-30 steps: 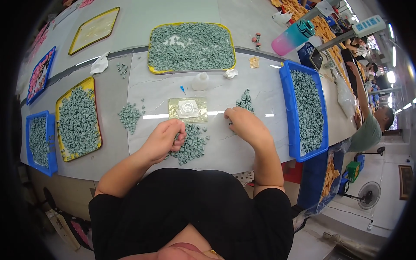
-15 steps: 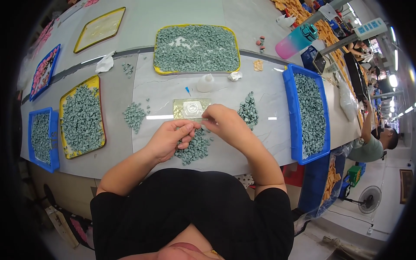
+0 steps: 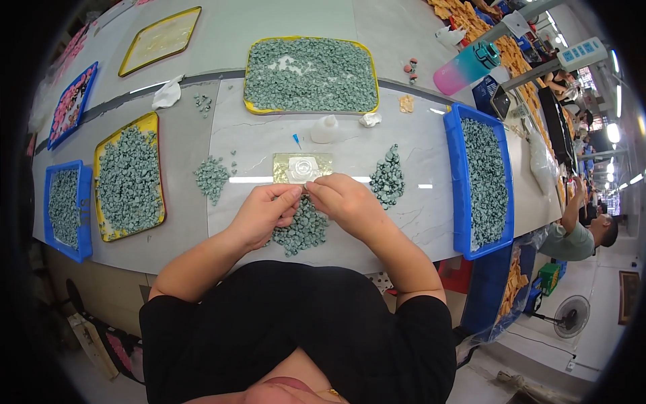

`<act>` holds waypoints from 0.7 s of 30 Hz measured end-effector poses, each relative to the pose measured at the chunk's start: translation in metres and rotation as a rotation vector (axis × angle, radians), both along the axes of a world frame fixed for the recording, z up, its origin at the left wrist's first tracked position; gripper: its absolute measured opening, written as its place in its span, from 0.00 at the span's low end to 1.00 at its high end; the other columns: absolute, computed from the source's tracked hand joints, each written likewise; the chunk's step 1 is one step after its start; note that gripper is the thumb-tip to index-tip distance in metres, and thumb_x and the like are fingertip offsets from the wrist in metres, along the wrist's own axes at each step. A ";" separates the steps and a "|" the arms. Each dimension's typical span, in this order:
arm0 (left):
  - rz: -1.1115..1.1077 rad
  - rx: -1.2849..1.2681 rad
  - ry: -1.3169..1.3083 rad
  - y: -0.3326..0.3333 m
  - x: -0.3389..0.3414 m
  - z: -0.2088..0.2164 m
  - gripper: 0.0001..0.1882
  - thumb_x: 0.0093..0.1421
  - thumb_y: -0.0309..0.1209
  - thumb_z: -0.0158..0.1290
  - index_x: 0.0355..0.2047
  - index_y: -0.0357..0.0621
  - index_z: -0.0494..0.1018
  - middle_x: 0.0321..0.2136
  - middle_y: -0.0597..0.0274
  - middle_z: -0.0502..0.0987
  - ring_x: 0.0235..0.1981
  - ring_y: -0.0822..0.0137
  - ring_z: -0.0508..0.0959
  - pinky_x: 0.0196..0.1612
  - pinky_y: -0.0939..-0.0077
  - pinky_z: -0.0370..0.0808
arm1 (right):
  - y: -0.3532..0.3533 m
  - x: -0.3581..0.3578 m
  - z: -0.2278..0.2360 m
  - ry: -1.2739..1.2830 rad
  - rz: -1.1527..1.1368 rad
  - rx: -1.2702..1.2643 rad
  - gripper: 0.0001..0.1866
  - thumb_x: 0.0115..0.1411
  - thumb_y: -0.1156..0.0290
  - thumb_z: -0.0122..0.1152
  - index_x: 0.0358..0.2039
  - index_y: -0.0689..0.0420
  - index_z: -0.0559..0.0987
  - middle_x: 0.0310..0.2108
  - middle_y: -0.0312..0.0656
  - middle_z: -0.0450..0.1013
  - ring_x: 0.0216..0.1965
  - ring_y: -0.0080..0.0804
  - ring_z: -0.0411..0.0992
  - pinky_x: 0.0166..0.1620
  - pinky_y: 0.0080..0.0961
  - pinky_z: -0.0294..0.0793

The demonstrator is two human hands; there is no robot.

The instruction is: Sorting small green toy components and placing them onto a template on a workbench.

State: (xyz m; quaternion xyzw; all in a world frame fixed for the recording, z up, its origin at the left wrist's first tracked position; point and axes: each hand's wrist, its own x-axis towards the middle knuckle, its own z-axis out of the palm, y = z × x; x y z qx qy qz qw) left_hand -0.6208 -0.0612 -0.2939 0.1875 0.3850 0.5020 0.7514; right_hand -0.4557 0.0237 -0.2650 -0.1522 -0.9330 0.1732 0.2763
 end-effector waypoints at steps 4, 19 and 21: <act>0.032 -0.037 -0.032 0.002 -0.002 0.004 0.12 0.62 0.30 0.45 0.38 0.32 0.70 0.23 0.69 0.64 0.20 0.80 0.60 0.21 0.87 0.58 | 0.015 0.002 -0.015 0.019 -0.046 0.121 0.16 0.42 0.82 0.62 0.35 0.63 0.75 0.28 0.42 0.72 0.27 0.34 0.71 0.28 0.26 0.71; 0.088 -0.035 -0.058 0.000 -0.014 0.000 0.10 0.61 0.28 0.46 0.38 0.33 0.69 0.27 0.65 0.68 0.22 0.80 0.62 0.23 0.86 0.61 | 0.019 -0.011 -0.027 -0.041 0.011 0.271 0.15 0.40 0.80 0.60 0.34 0.64 0.76 0.30 0.43 0.72 0.28 0.36 0.71 0.30 0.27 0.71; 0.090 -0.020 -0.066 0.000 -0.014 0.000 0.08 0.61 0.27 0.47 0.37 0.34 0.68 0.27 0.64 0.69 0.22 0.80 0.62 0.23 0.86 0.61 | 0.018 -0.010 -0.031 0.003 -0.026 0.173 0.15 0.41 0.81 0.60 0.34 0.64 0.76 0.30 0.43 0.72 0.28 0.36 0.71 0.30 0.26 0.71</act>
